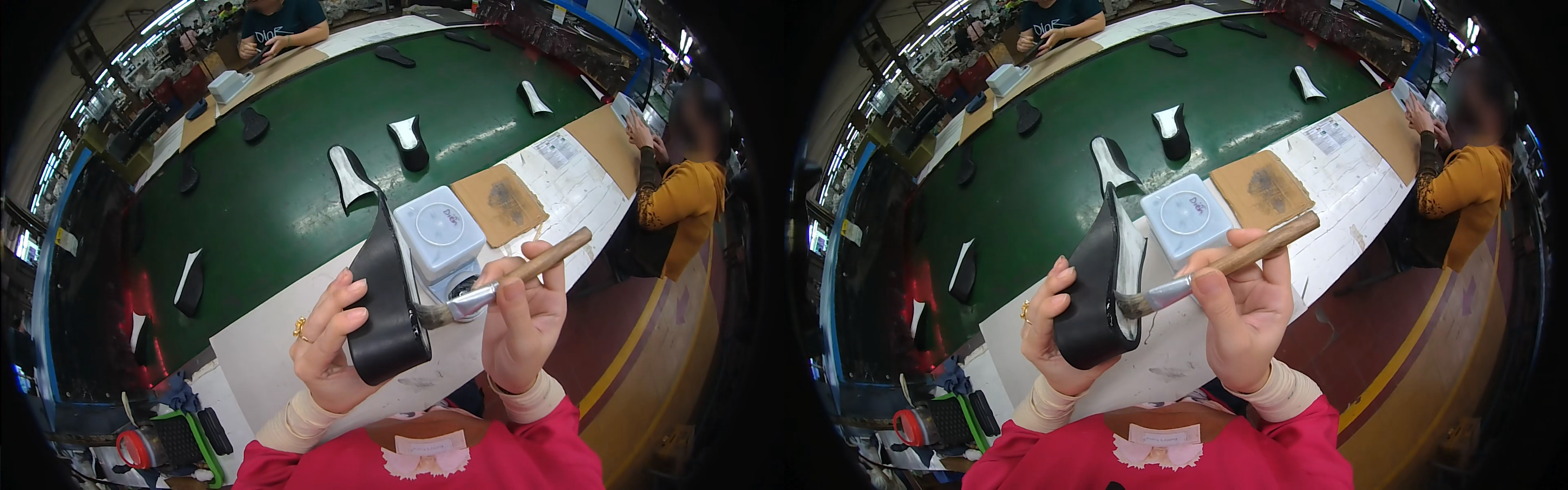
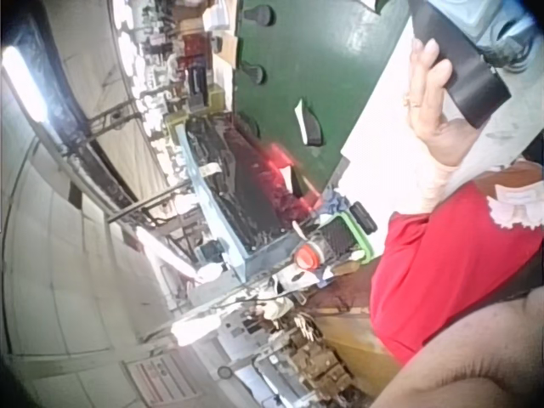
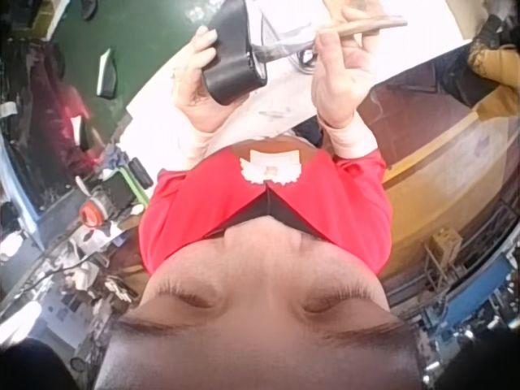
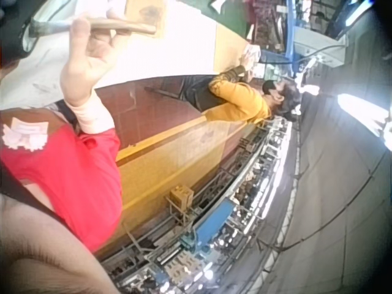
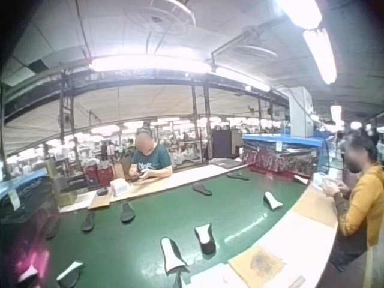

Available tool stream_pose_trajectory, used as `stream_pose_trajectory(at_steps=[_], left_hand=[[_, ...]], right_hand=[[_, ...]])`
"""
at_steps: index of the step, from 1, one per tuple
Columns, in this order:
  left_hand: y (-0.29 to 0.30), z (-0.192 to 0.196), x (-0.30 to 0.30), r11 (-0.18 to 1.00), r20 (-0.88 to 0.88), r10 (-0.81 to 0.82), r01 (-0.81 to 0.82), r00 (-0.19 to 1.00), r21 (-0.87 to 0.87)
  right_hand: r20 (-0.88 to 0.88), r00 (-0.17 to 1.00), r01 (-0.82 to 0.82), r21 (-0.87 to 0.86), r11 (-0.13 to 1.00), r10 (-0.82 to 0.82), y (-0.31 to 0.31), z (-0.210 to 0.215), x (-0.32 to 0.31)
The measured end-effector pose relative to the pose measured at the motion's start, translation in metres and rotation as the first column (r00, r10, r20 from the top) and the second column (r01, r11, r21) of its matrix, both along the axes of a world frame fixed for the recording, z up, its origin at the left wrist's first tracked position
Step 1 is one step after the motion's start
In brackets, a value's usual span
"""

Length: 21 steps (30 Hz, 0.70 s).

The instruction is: The person uses a brush to apply black paint to the edges of white shoe parts at a factory workstation. They repeatedly dip the brush into a paint container and carefully coat the curved edges of each part before placing it on the green table.

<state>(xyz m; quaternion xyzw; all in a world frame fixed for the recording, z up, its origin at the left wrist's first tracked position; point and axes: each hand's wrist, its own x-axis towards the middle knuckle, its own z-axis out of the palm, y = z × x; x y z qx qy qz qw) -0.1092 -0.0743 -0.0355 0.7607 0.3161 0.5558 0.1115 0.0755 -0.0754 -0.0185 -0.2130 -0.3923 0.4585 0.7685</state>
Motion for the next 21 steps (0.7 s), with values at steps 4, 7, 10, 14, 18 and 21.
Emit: stream_pose_trajectory(at_steps=[4,7,10,14,18,21], left_hand=[[-0.001,0.003,0.000,1.000,-0.016,0.029,-0.029,0.999,0.012],[-0.001,0.004,-0.002,1.000,-0.020,0.026,-0.026,0.999,-0.003],[0.000,0.006,-0.004,1.000,-0.022,0.011,-0.012,1.000,-0.017],[-0.001,0.010,-0.005,0.999,-0.024,-0.005,0.004,1.000,-0.046],[-0.002,0.016,-0.002,0.998,0.004,0.039,-0.038,0.999,-0.056],[-0.002,0.020,-0.002,0.996,0.006,0.021,-0.021,1.000,-0.089]], right_hand=[[0.040,0.999,0.013,0.044,0.999,-0.015,-0.006,0.004,0.001],[0.101,0.994,0.036,0.090,0.995,-0.045,-0.008,0.007,0.002],[0.123,0.992,0.000,0.114,0.993,-0.015,-0.009,0.011,0.004],[0.220,0.975,-0.021,0.171,0.985,-0.017,-0.009,0.014,0.008],[0.312,0.950,-0.063,0.240,0.969,-0.015,-0.007,0.017,0.013],[0.387,0.921,-0.064,0.292,0.954,-0.056,-0.005,0.019,0.016]])
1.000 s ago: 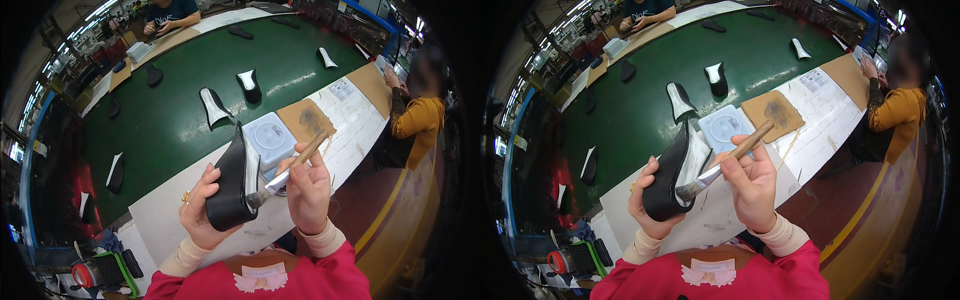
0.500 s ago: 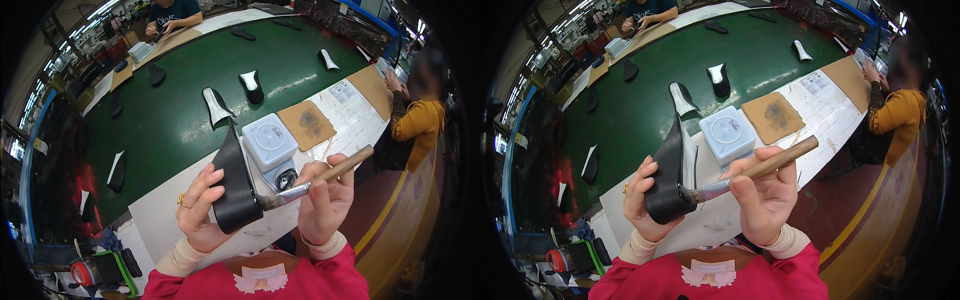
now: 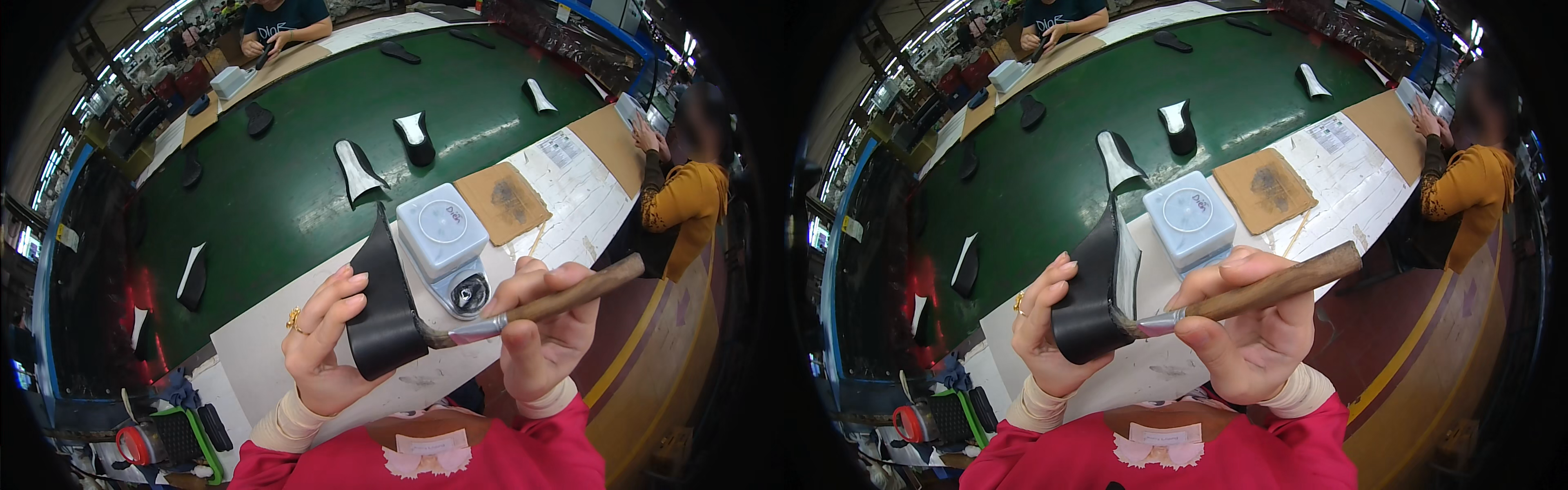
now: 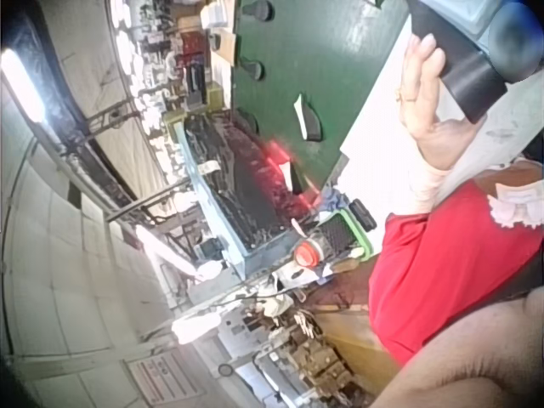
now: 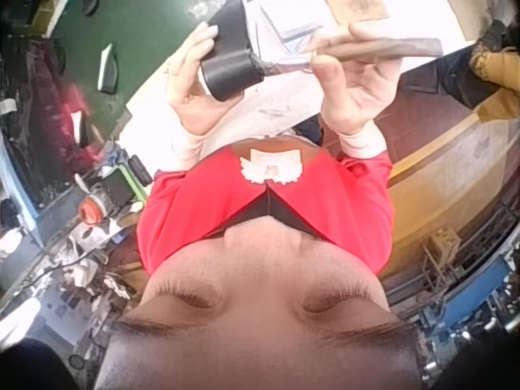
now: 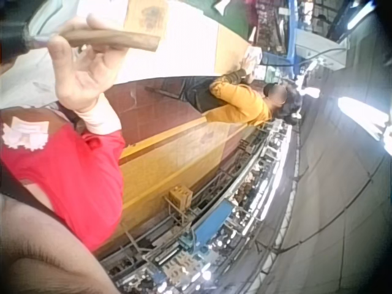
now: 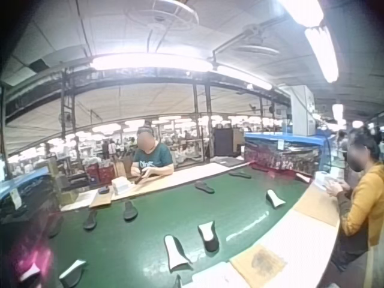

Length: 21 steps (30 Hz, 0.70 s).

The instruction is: The person uses a brush to apply black paint to the edges of white shoe parts at a factory workstation. They repeatedly dip the brush into a paint container and carefully coat the curved edges of each part before placing it on the green table.

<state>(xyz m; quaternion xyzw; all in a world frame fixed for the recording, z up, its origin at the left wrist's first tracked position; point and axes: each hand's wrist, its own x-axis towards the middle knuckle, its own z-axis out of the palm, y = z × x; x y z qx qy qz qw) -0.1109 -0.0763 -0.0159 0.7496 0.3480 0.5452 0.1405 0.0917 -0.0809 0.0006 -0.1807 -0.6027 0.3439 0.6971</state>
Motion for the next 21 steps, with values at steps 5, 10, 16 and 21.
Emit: stream_pose_trajectory(at_steps=[5,10,16,21], left_hand=[[0.001,0.002,-0.001,0.999,-0.007,-0.010,0.009,1.000,-0.031],[0.001,0.004,-0.002,0.997,-0.020,-0.003,0.001,1.000,-0.076],[0.000,0.006,-0.002,0.989,-0.011,0.000,-0.001,1.000,-0.150],[-0.002,0.007,-0.002,0.978,-0.007,0.011,-0.012,1.000,-0.207]], right_hand=[[0.087,0.996,0.023,0.110,0.994,-0.033,0.006,0.002,0.003],[0.138,0.987,0.051,0.173,0.984,-0.076,0.011,0.003,0.005],[0.223,0.967,0.072,0.230,0.970,-0.125,0.014,0.006,0.007],[0.264,0.956,0.058,0.247,0.967,-0.125,0.013,0.009,0.007]])
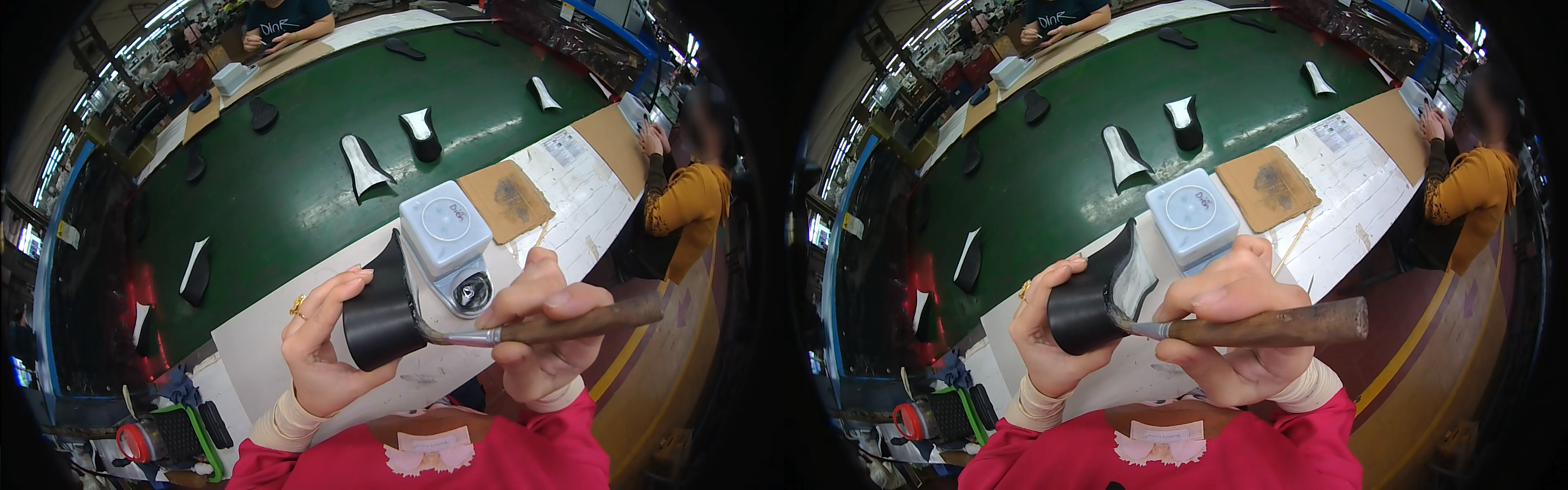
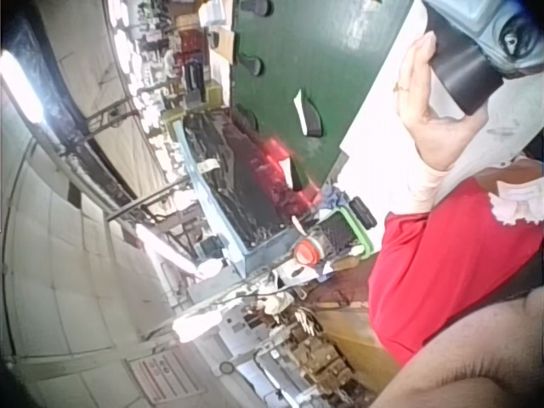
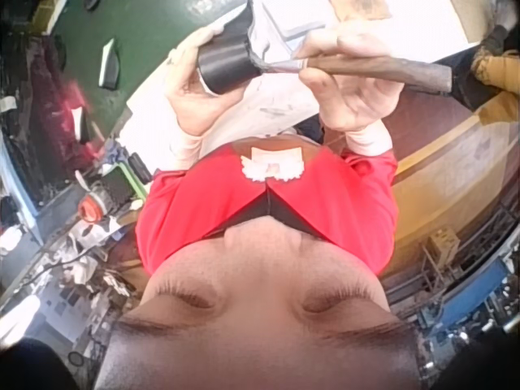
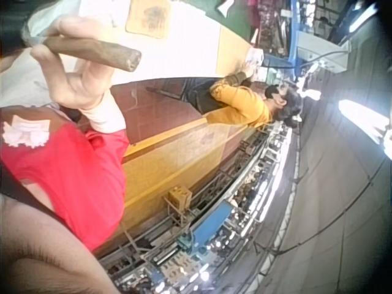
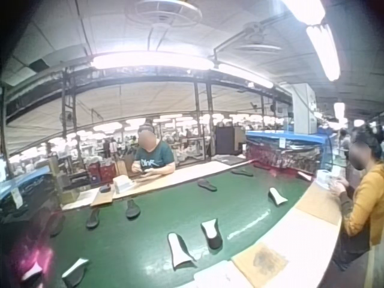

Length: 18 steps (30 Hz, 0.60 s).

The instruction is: The person uses a brush to apply black paint to the edges of white shoe parts at a factory workstation. They repeatedly dip the brush into a paint container and carefully coat the curved edges of each part before placing it on the green table.

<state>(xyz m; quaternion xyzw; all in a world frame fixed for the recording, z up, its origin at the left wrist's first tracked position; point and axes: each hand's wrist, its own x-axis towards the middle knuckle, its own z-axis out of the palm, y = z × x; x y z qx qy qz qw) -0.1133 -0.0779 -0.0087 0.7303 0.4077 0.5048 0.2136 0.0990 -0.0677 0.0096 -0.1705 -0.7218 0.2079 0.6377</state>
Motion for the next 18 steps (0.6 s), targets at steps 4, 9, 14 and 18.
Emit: stream_pose_trajectory(at_steps=[4,9,14,18], left_hand=[[0.0005,-0.0016,0.0008,0.999,0.037,-0.017,0.018,0.999,-0.033],[-0.0030,-0.0008,0.0023,0.988,0.154,-0.013,0.037,0.988,-0.151],[-0.0058,-0.0020,0.0007,0.949,0.286,-0.056,0.140,0.957,-0.282],[-0.0076,-0.0041,-0.0006,0.898,0.402,-0.095,0.253,0.911,-0.360]], right_hand=[[0.033,0.999,0.025,0.007,1.000,-0.025,-0.0006,0.0024,-0.0001],[0.069,0.998,0.015,0.007,1.000,-0.016,-0.0011,0.0045,0.0003],[0.061,0.998,0.011,0.001,1.000,-0.011,-0.0015,0.0058,-0.0006],[0.070,0.997,0.026,-0.025,0.999,-0.024,-0.0035,0.0083,-0.0017]])
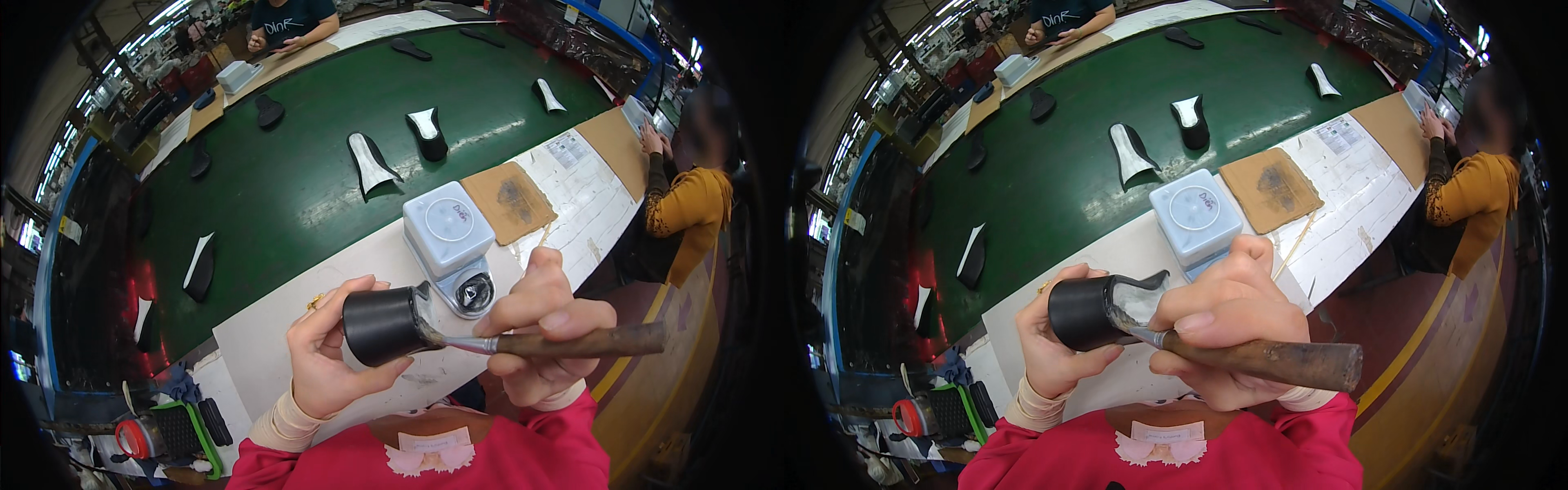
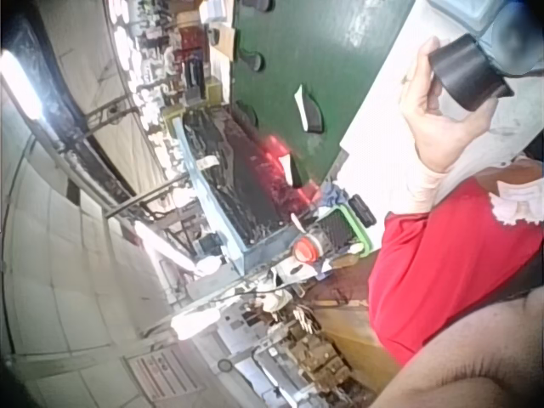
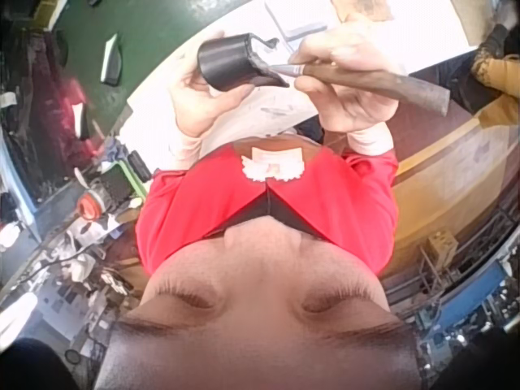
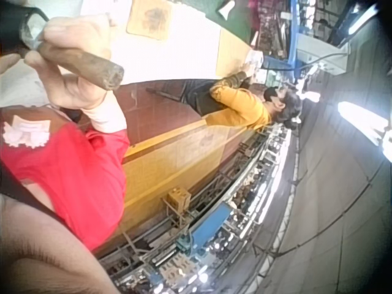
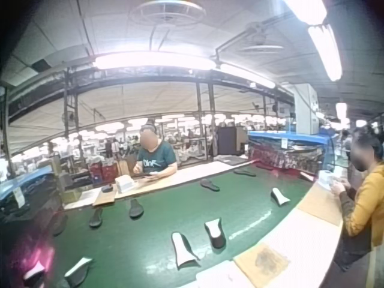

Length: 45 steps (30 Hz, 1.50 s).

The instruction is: The person uses a brush to apply black paint to the edges of white shoe parts at a factory workstation. They repeatedly dip the brush into a paint container and carefully coat the curved edges of each part before placing it on the green table.

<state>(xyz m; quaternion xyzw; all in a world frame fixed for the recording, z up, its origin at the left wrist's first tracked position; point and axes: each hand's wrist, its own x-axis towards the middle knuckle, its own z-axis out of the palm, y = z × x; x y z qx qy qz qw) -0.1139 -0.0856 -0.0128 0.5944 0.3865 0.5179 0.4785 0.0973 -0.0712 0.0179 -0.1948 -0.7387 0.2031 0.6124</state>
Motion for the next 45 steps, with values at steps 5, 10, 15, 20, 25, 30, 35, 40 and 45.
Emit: stream_pose_trajectory(at_steps=[5,10,15,20,25,30,35,40,45], left_hand=[[-0.002,0.000,0.000,0.989,0.109,-0.056,0.070,0.992,-0.127],[-0.002,0.000,0.000,0.969,0.190,-0.087,0.128,0.978,-0.213],[0.000,0.000,0.000,0.953,0.231,-0.114,0.172,0.966,-0.249],[0.000,-0.001,0.001,0.916,0.364,-0.115,0.241,0.924,-0.322],[0.000,-0.003,0.002,0.894,0.421,-0.084,0.255,0.903,-0.369],[0.002,-0.002,0.003,0.885,0.415,-0.062,0.242,0.908,-0.397],[0.003,-0.002,0.004,0.877,0.425,-0.039,0.235,0.905,-0.419],[0.004,-0.004,0.005,0.876,0.438,-0.026,0.232,0.898,-0.422],[0.004,-0.004,0.004,0.870,0.431,0.004,0.209,0.902,-0.446]], right_hand=[[0.116,0.993,0.017,0.144,0.989,-0.034,0.008,0.001,0.000],[0.005,1.000,0.009,-0.016,1.000,-0.009,0.001,0.001,-0.003],[0.036,0.999,0.010,-0.013,1.000,-0.009,0.003,0.000,-0.003],[0.069,0.997,0.024,-0.013,1.000,-0.023,0.006,0.000,-0.003],[0.183,0.982,0.030,0.127,0.991,-0.054,0.014,0.000,-0.001],[0.172,0.983,0.038,0.116,0.993,-0.058,0.014,-0.001,-0.002],[0.059,0.997,0.045,-0.005,0.999,-0.044,0.009,-0.004,-0.004],[0.065,0.997,0.040,0.015,0.999,-0.041,0.009,-0.004,-0.003],[0.101,0.995,0.021,0.031,0.999,-0.024,0.009,-0.005,-0.001]])
